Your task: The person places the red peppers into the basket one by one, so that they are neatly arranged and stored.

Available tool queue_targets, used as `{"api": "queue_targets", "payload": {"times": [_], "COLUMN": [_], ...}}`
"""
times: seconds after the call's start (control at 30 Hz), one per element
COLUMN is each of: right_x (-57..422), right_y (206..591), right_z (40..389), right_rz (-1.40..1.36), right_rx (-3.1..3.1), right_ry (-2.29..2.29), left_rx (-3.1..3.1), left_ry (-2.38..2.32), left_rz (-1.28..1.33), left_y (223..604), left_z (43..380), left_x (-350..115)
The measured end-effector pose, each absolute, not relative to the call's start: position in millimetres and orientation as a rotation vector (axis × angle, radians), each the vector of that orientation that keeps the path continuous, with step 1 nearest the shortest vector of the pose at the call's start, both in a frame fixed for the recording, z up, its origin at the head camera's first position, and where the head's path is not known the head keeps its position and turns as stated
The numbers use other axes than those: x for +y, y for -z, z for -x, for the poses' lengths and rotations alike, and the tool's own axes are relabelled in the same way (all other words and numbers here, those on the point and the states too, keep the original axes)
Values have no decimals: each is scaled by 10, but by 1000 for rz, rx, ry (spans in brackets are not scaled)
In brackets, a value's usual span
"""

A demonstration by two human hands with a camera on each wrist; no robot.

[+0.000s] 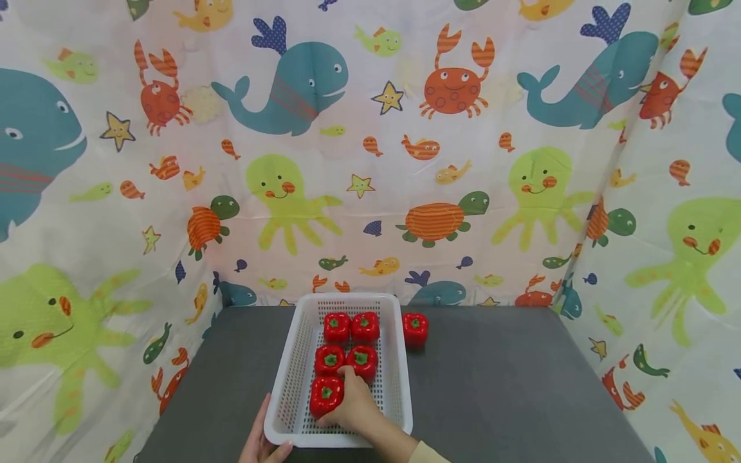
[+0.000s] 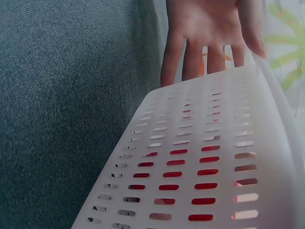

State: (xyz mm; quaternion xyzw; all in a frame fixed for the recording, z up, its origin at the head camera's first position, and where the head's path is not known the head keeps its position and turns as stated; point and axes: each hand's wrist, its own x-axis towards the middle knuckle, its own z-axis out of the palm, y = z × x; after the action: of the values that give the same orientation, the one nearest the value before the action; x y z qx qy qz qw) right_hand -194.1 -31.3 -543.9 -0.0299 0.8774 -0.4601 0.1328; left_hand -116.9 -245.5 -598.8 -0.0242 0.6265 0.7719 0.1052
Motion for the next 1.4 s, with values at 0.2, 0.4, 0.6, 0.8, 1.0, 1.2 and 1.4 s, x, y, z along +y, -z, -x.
{"api": "queue_targets", "payload": {"times": [0.2, 0.4, 0.6, 0.8, 1.0, 1.2, 1.4], "right_x": [-272, -166, 167, 525, 780, 1108, 1407], "right_y": [5396, 5150, 4846, 4701, 4720, 4947, 5316], "right_z": [1863, 1771, 1718, 1782, 1909, 2235, 2648], "right_rz": [118, 181, 263, 272, 245, 190, 102], "right_rx": [2593, 2611, 2575, 2568, 2705, 2948, 2919], "right_ry": [1337, 1386, 1489, 1627, 1877, 2071, 2062], "left_rx": [1842, 1862, 1826, 1826, 1850, 1829, 1796], "left_ry": [-2270, -2268, -2276, -2277, -2279, -2292, -2286], "left_rz": [16, 10, 93, 51, 95, 106, 92], "left_y": [6020, 6039, 6009, 6012, 6009, 6010, 6021], "left_z": [1170, 1172, 1165, 1158, 1178, 1195, 1184], "left_x": [-2459, -2465, -2440, -2455, -2476, -2463, -2473]}}
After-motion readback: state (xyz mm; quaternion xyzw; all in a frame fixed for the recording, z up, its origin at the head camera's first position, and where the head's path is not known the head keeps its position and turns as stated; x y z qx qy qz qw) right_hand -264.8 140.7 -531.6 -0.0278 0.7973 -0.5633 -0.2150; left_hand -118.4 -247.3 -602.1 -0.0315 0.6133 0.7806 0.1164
